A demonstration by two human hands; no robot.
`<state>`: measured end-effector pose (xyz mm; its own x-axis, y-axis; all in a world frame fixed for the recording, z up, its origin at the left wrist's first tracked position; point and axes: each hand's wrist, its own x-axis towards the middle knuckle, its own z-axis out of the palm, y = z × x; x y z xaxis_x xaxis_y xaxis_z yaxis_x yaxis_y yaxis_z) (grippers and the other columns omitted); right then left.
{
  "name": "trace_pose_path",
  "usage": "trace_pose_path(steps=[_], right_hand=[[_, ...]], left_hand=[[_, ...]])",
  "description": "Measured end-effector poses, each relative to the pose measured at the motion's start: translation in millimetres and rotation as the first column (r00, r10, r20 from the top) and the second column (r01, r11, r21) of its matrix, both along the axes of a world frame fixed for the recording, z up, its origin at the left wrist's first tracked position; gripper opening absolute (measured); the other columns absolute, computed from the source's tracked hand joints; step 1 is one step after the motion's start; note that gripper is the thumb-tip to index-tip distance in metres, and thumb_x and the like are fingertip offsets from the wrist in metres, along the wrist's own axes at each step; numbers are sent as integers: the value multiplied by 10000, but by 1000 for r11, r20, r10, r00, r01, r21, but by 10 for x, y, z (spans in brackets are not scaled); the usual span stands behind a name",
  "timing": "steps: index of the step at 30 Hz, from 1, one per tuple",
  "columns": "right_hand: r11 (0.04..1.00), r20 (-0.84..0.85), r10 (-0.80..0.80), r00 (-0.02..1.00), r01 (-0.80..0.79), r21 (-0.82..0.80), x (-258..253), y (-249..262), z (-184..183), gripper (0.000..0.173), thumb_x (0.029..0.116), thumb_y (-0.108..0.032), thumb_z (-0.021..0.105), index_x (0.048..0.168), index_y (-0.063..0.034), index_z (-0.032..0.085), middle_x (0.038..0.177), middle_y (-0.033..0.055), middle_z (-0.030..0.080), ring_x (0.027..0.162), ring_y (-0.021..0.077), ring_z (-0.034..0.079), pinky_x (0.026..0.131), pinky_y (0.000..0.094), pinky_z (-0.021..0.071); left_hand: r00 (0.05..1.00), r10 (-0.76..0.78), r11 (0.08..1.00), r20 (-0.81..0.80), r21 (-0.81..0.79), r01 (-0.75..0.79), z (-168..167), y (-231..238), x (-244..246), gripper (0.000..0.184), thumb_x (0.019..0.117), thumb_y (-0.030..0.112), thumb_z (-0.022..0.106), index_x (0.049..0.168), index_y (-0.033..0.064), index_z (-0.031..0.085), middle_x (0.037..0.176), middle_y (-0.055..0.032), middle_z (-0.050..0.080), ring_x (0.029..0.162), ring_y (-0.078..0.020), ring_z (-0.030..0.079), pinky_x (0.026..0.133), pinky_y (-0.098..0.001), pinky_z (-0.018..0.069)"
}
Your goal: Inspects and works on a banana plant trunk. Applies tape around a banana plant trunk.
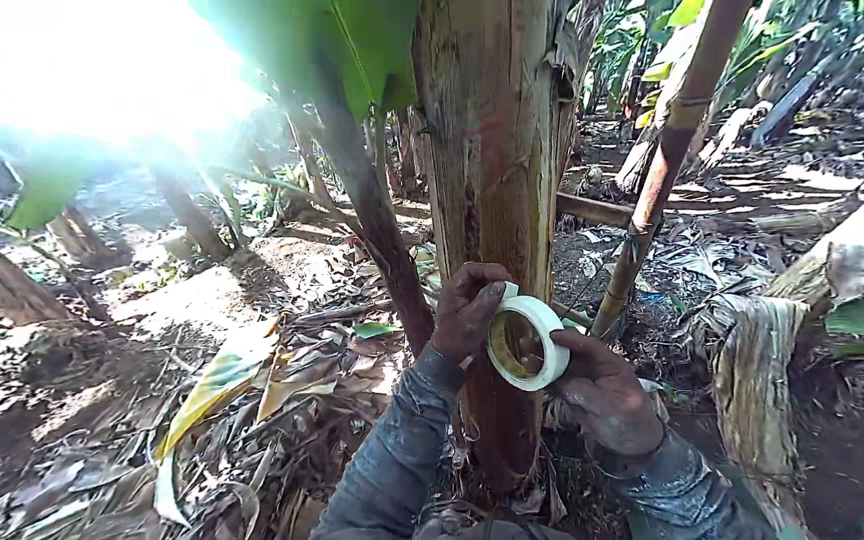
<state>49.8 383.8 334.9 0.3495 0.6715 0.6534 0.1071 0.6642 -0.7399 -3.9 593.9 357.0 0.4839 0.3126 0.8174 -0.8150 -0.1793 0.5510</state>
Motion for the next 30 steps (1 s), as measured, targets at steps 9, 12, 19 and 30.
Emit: trace_pose_path(steps=[9, 12, 19, 30], right_hand=[[702, 806, -591, 23, 506, 501, 169, 356, 507, 277, 986, -202, 673, 1262, -219, 655, 1020, 117, 612, 867, 228, 633, 733, 361, 567], [812, 849, -504, 158, 421, 404, 340, 354, 740, 186, 989, -194, 668, 1156, -120, 632, 1304, 117, 645, 1094, 201, 676, 888, 343, 590], [748, 629, -570, 529, 651, 129, 973, 350, 1028, 417, 936, -133, 729, 1280, 16, 547, 1169, 75, 697, 1027, 111, 701, 934, 323, 600], [495, 835, -547, 60, 828, 265, 1611, 255, 1226, 311, 1031, -144, 577, 1306, 1, 591, 1327, 217, 646, 1075, 355, 698, 906, 521, 568]], left_hand=[[991, -5, 1000, -131, 27, 8, 287, 503, -82, 125, 996, 206, 641, 1103, 156, 682, 933, -14, 695, 715, -81, 655, 631, -255, 586], [966, -5, 995, -258, 96, 31, 346, 631, -173, 117, 1003, 176, 633, 1095, 140, 695, 884, -20, 694, 678, -84, 646, 600, -253, 578], [906, 324, 924, -272, 298, -241, 705, 625, 161, 117, 964, 78, 676, 1060, 38, 729, 910, -8, 728, 759, -46, 666, 704, -234, 576], [591, 789, 611, -168, 305, -730, 666, 689, 421, 417, 880, 292, 805, 1140, 19, 626, 927, -69, 621, 755, -116, 576, 707, -272, 506]])
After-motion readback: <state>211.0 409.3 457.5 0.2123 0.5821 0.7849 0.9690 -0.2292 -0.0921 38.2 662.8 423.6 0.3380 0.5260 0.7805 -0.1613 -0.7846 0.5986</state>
